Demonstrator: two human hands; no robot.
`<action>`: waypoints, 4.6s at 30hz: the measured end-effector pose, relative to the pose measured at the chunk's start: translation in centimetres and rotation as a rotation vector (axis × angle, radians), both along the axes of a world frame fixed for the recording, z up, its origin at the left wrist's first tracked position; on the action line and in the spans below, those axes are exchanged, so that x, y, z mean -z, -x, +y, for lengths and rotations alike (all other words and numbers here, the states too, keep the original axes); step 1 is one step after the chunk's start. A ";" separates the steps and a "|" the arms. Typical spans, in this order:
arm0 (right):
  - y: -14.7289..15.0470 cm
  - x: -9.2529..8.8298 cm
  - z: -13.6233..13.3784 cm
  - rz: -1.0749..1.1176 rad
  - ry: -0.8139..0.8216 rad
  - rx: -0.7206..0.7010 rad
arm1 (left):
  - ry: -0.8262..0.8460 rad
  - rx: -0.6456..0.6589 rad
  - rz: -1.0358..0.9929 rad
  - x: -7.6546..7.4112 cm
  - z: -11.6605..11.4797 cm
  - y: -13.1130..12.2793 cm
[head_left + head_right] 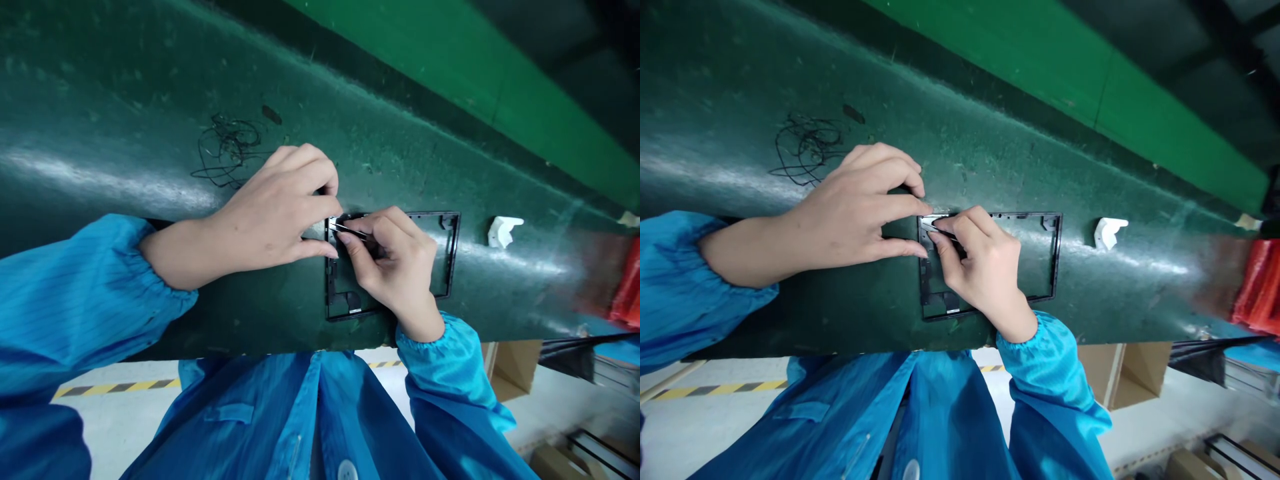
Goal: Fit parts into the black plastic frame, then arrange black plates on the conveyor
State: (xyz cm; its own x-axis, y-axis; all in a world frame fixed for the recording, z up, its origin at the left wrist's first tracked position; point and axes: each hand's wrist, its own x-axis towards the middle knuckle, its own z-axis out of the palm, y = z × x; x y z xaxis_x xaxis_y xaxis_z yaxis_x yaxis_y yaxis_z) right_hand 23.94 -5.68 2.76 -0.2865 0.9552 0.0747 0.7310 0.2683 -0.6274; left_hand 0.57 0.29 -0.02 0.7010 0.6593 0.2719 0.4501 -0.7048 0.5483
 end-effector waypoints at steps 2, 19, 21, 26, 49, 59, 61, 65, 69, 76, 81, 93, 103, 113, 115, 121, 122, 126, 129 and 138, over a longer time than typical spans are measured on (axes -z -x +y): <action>0.1 0.0 0.0 0.000 -0.001 0.000 | -0.033 0.002 0.012 0.0 0.0 0.0; 1.0 -0.1 0.2 -0.021 -0.020 0.004 | 0.021 -0.004 -0.013 0.2 -0.3 -0.2; 1.2 -0.1 0.2 -0.024 -0.028 0.021 | 0.073 -0.009 -0.046 0.2 -0.4 -0.2; 1.6 0.1 0.0 -0.037 -0.030 0.049 | 0.048 -0.011 -0.067 0.5 -0.5 -0.3; 1.7 0.8 -0.4 0.015 -0.095 0.150 | 0.048 -0.014 -0.062 0.6 -0.4 -0.3; 1.7 0.6 0.0 0.045 -0.111 0.206 | 0.107 -0.037 -0.057 0.2 -0.6 -0.6; 1.7 0.5 0.1 0.042 -0.112 0.222 | 0.112 -0.033 -0.072 0.2 -0.7 -0.5; 1.4 0.5 0.2 0.070 -0.094 0.258 | 0.122 -0.021 -0.105 0.1 -0.7 -0.5; 1.0 0.7 0.4 0.046 -0.141 0.296 | 0.138 -0.033 -0.063 0.1 -0.7 -0.6; 0.7 0.5 0.8 0.044 -0.188 0.318 | 0.158 -0.039 -0.067 0.2 -0.7 -0.6; 0.5 0.5 0.8 0.029 -0.199 0.336 | 0.149 -0.034 -0.059 0.1 -1.1 -0.6; -0.9 1.0 1.0 0.021 -0.190 0.415 | -0.028 0.037 0.009 0.1 -2.4 0.3; -6.8 1.6 2.2 0.217 -0.312 0.639 | 0.000 0.035 0.056 -0.4 -2.7 0.4; -0.1 -0.5 -0.6 0.044 -0.031 0.161 | -0.009 0.024 0.030 -0.4 -3.2 -0.4; -0.2 -0.6 -1.0 0.042 0.001 0.133 | -0.054 0.035 0.004 -0.8 -3.3 -0.5; -0.2 -1.4 -2.5 0.121 0.052 0.047 | -0.188 0.000 -0.106 -1.7 -3.6 -0.7; 0.0 -1.7 -2.8 0.146 0.051 0.044 | -0.184 -0.003 -0.106 -1.7 -3.6 -0.7; 0.3 -2.1 -3.5 0.206 0.050 0.062 | -0.117 0.047 -0.111 -1.6 -3.5 -0.4; 0.0 -1.8 -3.7 0.205 0.053 0.074 | -0.089 0.085 -0.137 -1.4 -3.4 0.0; -0.3 -1.3 -3.6 0.078 0.018 0.163 | -0.152 -0.013 -0.094 -1.4 -2.1 0.8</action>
State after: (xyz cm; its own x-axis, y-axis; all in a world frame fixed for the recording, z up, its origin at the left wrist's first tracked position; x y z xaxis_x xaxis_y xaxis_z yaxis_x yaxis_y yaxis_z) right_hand 24.28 -9.32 4.08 -0.1217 0.9899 0.0728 0.7128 0.1382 -0.6877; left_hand -0.23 -1.85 1.35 0.6598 0.6144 0.4327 0.4115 -0.7772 0.4760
